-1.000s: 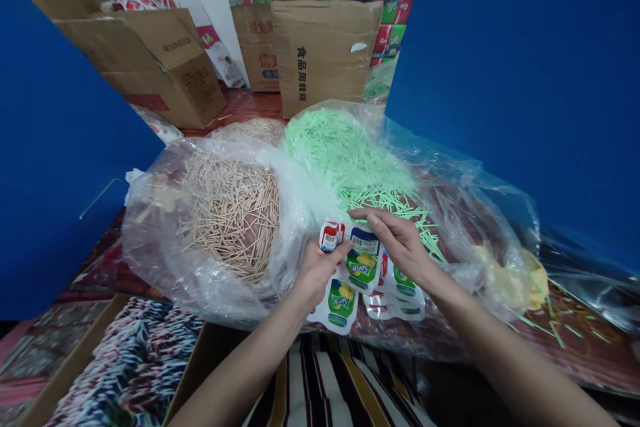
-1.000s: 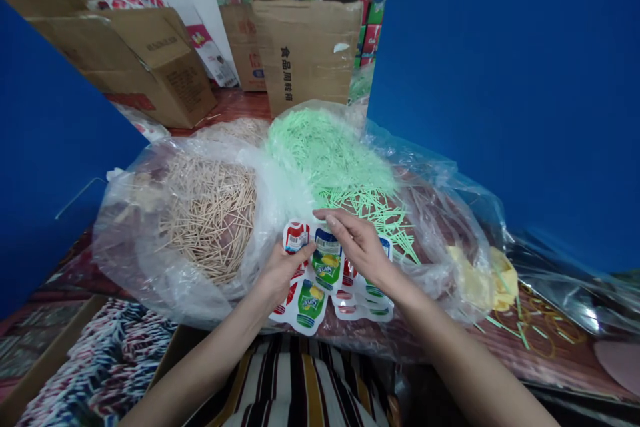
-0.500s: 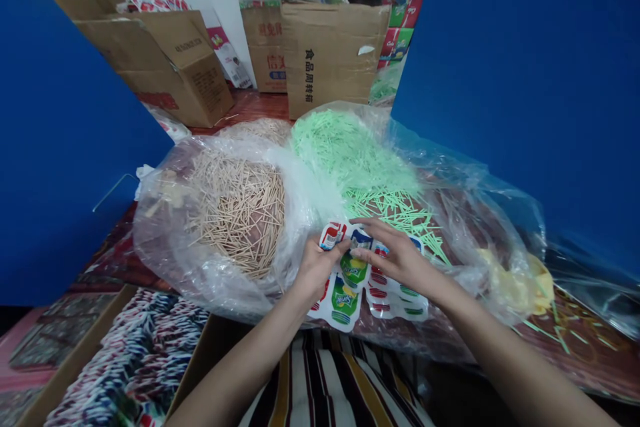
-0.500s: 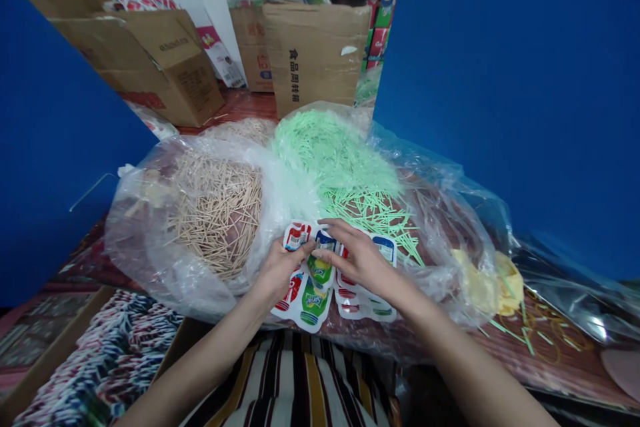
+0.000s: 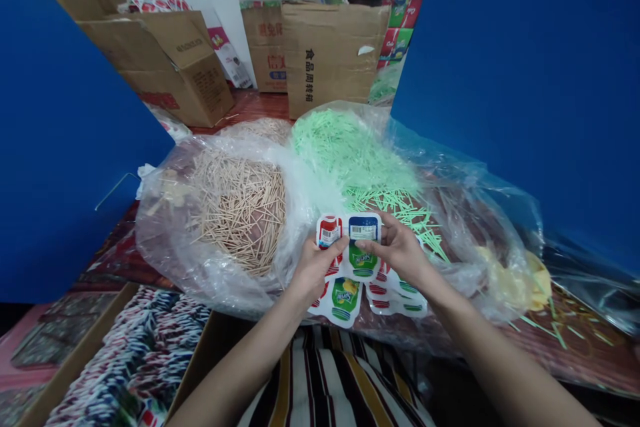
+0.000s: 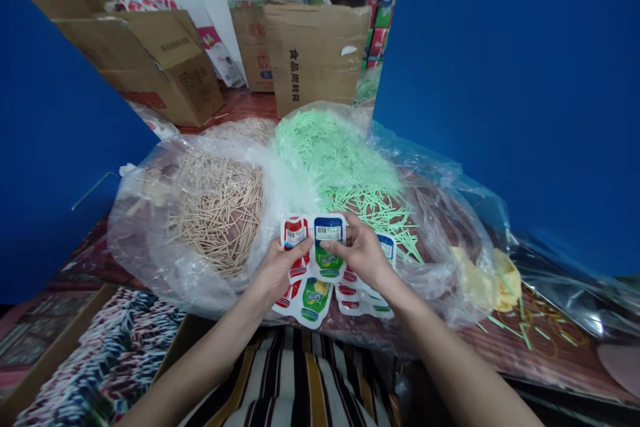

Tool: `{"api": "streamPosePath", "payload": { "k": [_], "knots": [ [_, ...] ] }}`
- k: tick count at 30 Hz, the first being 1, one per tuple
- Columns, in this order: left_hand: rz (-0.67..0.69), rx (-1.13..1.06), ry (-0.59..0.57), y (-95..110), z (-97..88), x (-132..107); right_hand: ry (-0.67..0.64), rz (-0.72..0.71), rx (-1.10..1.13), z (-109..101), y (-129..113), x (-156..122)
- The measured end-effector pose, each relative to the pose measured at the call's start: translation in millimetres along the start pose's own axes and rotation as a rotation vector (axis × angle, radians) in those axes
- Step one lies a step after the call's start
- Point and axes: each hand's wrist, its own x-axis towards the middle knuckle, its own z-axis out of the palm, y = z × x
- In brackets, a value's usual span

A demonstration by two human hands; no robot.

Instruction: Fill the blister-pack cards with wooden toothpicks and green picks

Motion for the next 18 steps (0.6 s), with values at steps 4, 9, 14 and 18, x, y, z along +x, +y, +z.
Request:
{"api": "streamPosePath", "payload": {
  "k": [4,9,14,18],
  "knots": [
    [-0.045,0.047,-0.001,3,-4.9,-2,0.095,-0.016,-0.003,-1,3,0],
    [0.043,0.140,0.061,-3,-12.8,-2,0.141,-0.058,-0.048,1,5,-6],
    [0.150,0.276,0.065,-7,-18.0,0,0.153,-0.050,-0.006,0,10,-9],
    [0.426,0.489,0.036,3,-18.3,-4,0.187,-0.308,-0.280,-9,12,-17]
  ]
}}
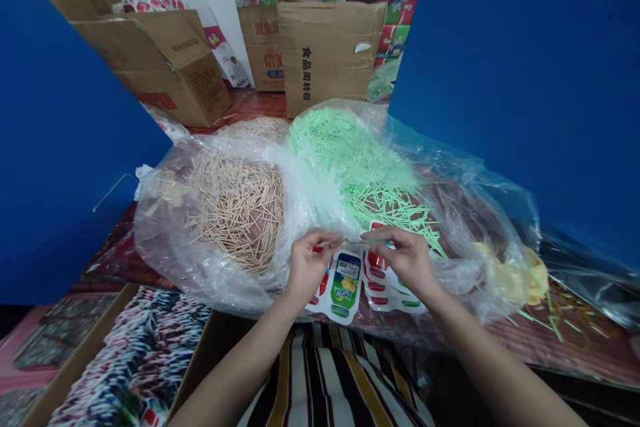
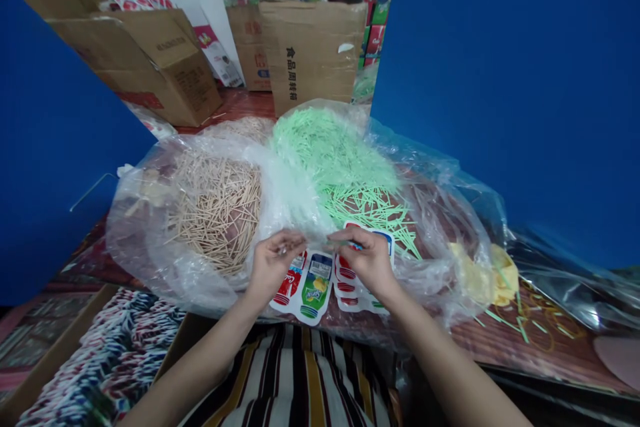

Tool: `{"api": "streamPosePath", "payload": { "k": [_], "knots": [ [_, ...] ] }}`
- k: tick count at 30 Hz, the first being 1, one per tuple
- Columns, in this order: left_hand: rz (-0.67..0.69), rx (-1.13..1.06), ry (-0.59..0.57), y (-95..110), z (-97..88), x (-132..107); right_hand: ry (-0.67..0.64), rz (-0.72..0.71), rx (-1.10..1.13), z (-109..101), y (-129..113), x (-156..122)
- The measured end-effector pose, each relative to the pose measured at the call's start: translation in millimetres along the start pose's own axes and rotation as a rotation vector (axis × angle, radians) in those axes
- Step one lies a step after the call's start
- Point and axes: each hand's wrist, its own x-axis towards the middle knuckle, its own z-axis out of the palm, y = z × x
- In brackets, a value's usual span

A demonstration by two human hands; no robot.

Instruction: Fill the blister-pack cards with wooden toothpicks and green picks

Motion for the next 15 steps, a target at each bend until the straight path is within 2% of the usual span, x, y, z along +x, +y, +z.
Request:
{"api": "streamPosePath", "payload": {
  "k": [3,6,10,15],
  "knots": [
    [0.249,0.107,-0.042,7,-5.0,-1,-0.054,-0.342,-0.163,-10,-1,-8],
    [0.307,0.085,-0.050,8,-8.1,-4,-0.065,-0.519,-0.238,-16,-3,-13],
    [0.322,0.042,-0.037,4,-10.1,-5,-0.069,-0.598,-0.301,-19,-9,-15],
    [0.317,0.068,-0.066,5,-13.6,-6,-0.115,-0.606,-0.318,-23,-12,-18]
  ]
}}
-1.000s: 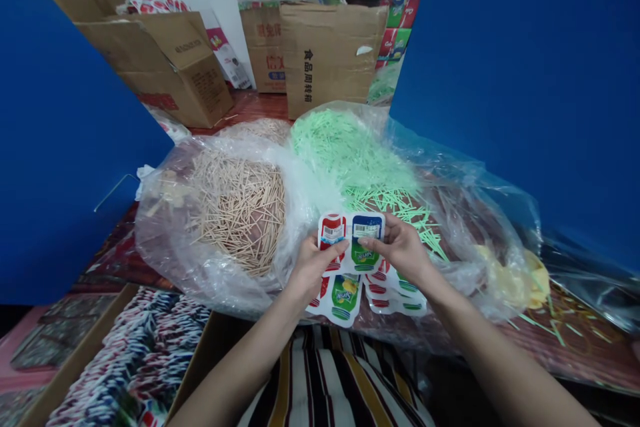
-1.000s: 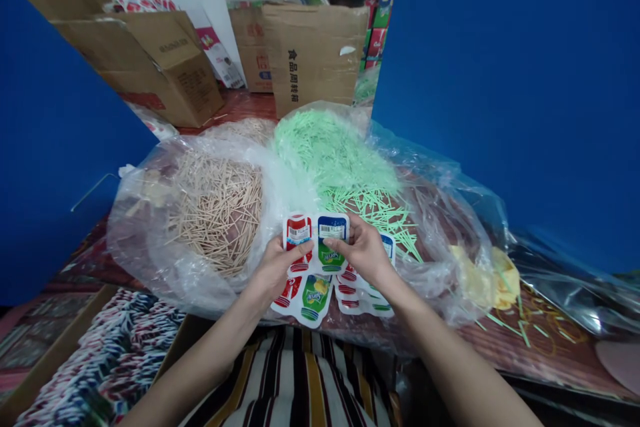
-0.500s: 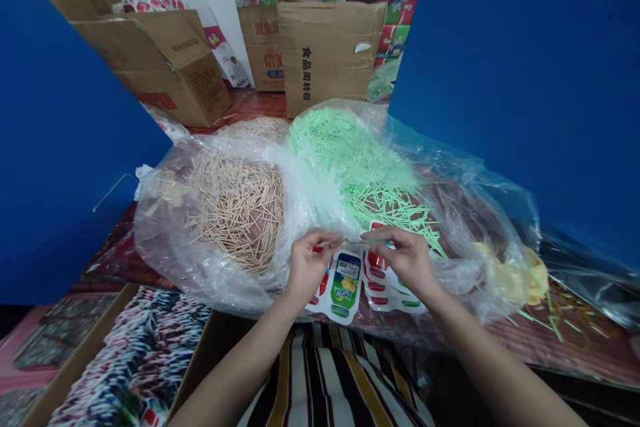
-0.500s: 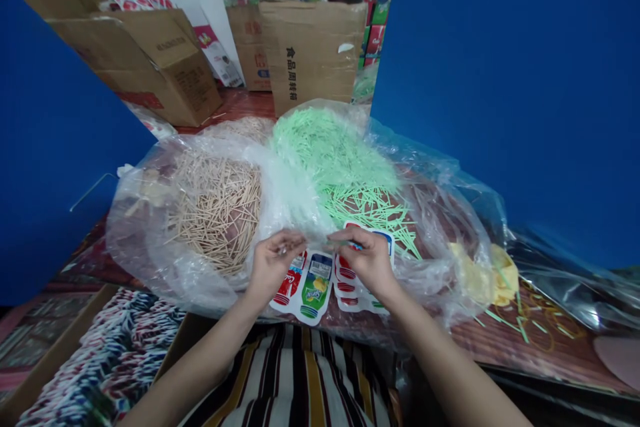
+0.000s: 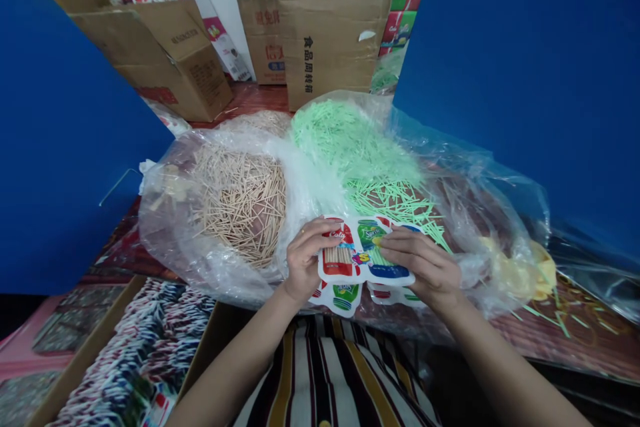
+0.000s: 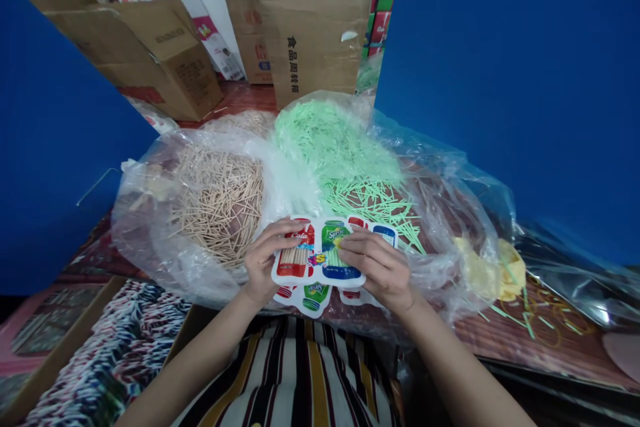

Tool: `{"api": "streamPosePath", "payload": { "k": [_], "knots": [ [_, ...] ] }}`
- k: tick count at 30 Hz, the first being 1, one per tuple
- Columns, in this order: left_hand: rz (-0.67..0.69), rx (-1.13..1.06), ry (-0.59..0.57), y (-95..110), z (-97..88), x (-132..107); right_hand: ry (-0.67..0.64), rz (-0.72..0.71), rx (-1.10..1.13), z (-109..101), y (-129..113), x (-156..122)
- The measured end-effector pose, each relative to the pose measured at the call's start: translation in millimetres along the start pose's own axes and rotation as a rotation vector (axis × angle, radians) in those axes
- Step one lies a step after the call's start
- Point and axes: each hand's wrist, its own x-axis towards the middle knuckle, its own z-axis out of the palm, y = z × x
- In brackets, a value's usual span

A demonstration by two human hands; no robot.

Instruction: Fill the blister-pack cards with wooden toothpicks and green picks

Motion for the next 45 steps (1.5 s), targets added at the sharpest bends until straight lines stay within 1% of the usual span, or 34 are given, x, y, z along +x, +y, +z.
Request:
{"api": "streamPosePath", "payload": {
  "k": [2,3,5,7,8,9,10,11,13,15,17,20,22,23,26,28,31,33,36,39,41,43,45],
  "knots": [
    [0.014,0.023,-0.031,2,-1.0,1,-0.002,0.015,0.057,1,3,-4],
    [0.018,0.044,-0.052,3,-1.1,2,-0.007,0.048,0.088,1,5,-5],
    [0.001,0.098,-0.078,4,-0.8,4,-0.021,0.184,0.122,3,7,-7],
    [-0.062,0.149,-0.096,6,0.6,7,-0.022,0.328,0.166,3,4,-2],
    [-0.103,0.167,-0.111,7,1.5,7,-0.020,0.362,0.200,1,0,4],
    [-0.142,0.179,-0.129,7,2.4,8,-0.024,0.364,0.235,-1,-5,11],
    [-0.178,0.184,-0.147,7,3.2,8,-0.045,0.337,0.266,-3,-11,20],
    [-0.210,0.187,-0.162,7,3.8,7,-0.095,0.304,0.261,-6,-17,29],
    [-0.262,0.183,-0.173,6,3.5,6,-0.268,0.230,0.193,-11,-27,49],
    [-0.315,0.161,-0.181,5,0.8,4,-0.421,0.167,0.124,-14,-31,65],
    [-0.371,0.140,-0.213,4,-4.5,2,-0.525,0.154,0.089,-15,-31,77],
    [-0.438,0.097,-0.262,6,-14.9,0,-0.661,0.131,0.095,-13,-27,89],
    [-0.470,0.067,-0.267,6,-21.6,-1,-0.733,0.083,0.091,-9,-25,94],
    [-0.484,0.059,-0.264,7,-24.6,-2,-0.749,0.061,0.081,-6,-24,97],
    [-0.495,0.054,-0.275,7,-32.0,-4,-0.769,0.025,0.055,5,-22,104],
    [-0.477,0.066,-0.281,7,-36.8,-5,-0.790,0.003,0.073,13,-22,107],
    [-0.449,0.118,-0.259,6,-45.7,-7,-0.813,-0.004,0.121,29,-20,108],
    [-0.459,0.130,-0.236,5,-53.0,-9,-0.802,-0.010,0.151,40,-19,107],
    [-0.499,0.086,-0.204,3,-65.3,-14,-0.779,-0.044,0.172,56,-21,107],
    [-0.564,0.013,-0.142,2,-78.0,-19,-0.767,-0.094,0.168,67,-26,113],
    [-0.612,-0.035,-0.087,0,-86.1,-23,-0.744,-0.131,0.163,71,-27,124],
    [-0.643,-0.077,-0.019,-2,-93.6,-27,-0.687,-0.151,0.165,74,-24,139],
    [-0.662,-0.127,0.047,-5,-100.2,-31,-0.599,-0.096,0.179,78,-15,156]
  ]
}}
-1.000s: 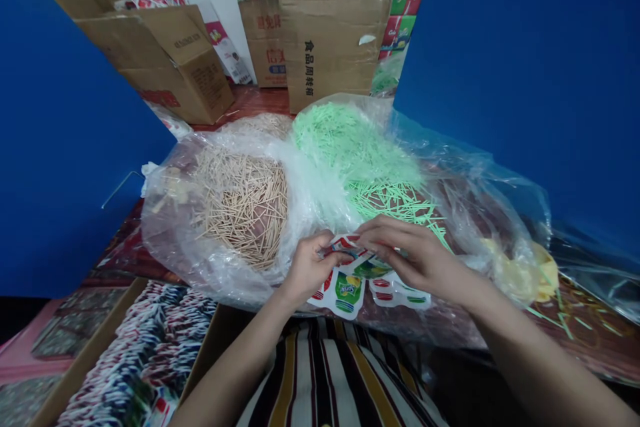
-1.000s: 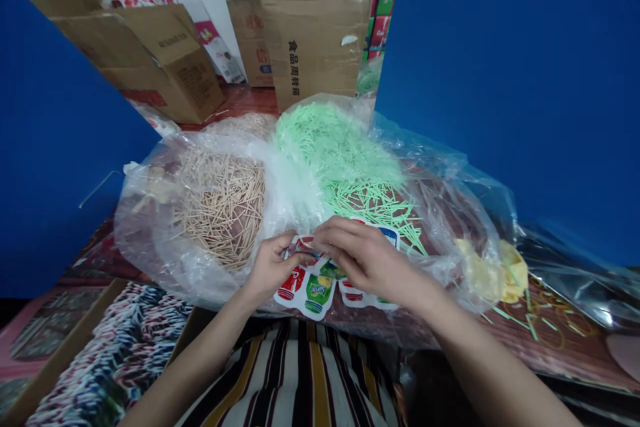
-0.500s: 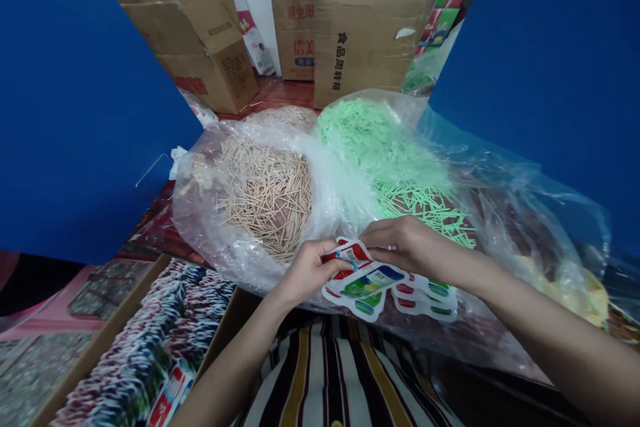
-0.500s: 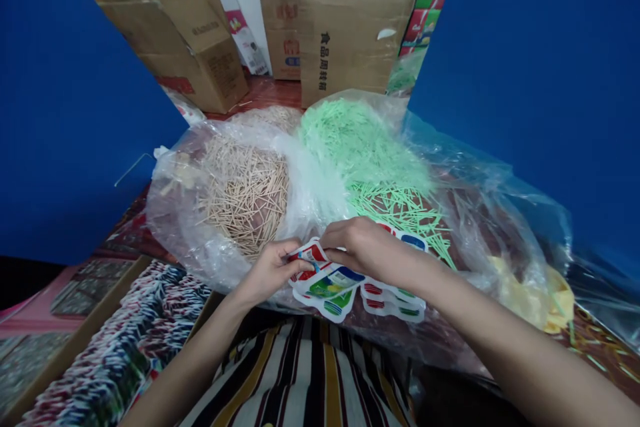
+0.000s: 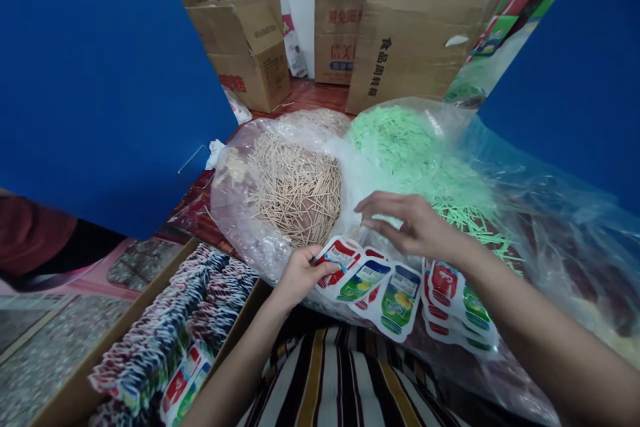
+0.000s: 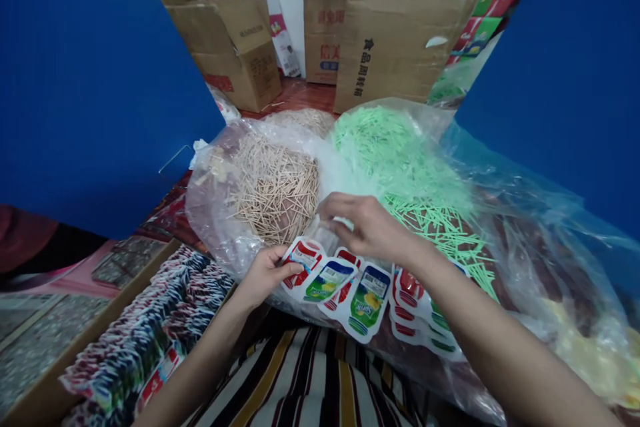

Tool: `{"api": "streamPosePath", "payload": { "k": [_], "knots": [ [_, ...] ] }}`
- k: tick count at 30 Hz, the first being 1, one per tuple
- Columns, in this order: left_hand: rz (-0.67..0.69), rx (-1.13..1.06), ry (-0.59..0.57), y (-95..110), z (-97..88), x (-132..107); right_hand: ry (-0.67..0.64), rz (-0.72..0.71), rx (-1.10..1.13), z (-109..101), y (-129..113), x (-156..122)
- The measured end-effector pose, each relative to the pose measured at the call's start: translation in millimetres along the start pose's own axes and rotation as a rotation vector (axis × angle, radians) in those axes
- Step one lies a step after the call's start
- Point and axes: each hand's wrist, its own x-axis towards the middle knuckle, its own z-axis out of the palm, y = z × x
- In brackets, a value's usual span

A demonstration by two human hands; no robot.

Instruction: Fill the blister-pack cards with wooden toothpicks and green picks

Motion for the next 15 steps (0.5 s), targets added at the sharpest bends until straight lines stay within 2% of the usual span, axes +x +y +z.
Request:
{"api": "streamPosePath", "payload": {
  "k": [3,4,7,10,12,15],
  "knots": [
    [-0.024,-0.074,0.041,-5,-7.5,-2,0.131,0.196,0.008,-2,24,20],
    [-0.023,-0.089,0.044,-6,-8.7,-2,0.131,0.255,-0.019,1,32,24],
    [0.021,-0.136,0.062,-6,-7.7,-2,0.015,0.317,0.001,19,42,25],
    [0.065,-0.203,0.094,-1,-2.0,0,-0.159,0.358,0.293,37,33,12],
    [0.083,-0.227,0.109,2,2.6,3,-0.232,0.421,0.395,44,23,-1],
    [0.134,-0.143,0.111,6,9.0,6,-0.161,0.422,0.292,46,10,-21]
  ]
}}
